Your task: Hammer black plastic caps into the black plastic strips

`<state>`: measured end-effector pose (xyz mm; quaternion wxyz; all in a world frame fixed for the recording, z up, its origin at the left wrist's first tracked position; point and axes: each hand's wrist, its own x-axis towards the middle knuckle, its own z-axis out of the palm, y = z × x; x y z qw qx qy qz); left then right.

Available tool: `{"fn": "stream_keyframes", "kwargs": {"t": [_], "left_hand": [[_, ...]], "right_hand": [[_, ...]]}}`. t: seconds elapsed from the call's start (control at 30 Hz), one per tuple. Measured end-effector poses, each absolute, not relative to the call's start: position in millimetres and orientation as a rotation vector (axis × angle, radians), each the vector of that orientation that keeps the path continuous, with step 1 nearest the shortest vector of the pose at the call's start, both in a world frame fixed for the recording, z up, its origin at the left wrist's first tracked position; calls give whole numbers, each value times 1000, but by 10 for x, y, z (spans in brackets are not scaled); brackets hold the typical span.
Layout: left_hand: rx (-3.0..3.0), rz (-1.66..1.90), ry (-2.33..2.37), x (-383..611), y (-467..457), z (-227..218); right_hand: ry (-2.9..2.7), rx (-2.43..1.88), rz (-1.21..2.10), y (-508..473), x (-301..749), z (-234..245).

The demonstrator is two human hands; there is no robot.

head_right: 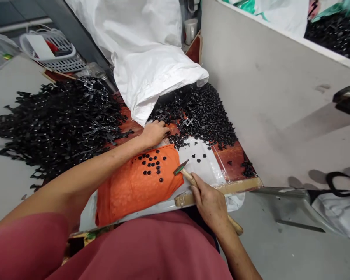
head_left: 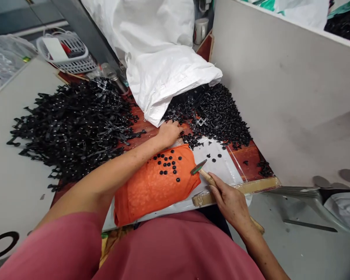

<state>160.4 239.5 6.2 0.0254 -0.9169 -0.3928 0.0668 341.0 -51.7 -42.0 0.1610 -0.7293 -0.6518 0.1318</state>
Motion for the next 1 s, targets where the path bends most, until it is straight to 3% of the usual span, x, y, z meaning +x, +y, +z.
{"fn": "stream_keyframes", "kwargs": {"t": [0.33, 0.63, 1.0], "left_hand": [[-2636, -488, -1625, 526, 1733, 746], [-3082, -386, -2038, 92, 1120, 111], [-3081, -243, -1864, 277, 1183, 26]], "right_hand": [[-1830, -2104, 387, -519, 3428, -422], [-1853, -2143, 361, -486, 3425, -400], [-1831, -2210, 361, -489, 3406, -402]]}}
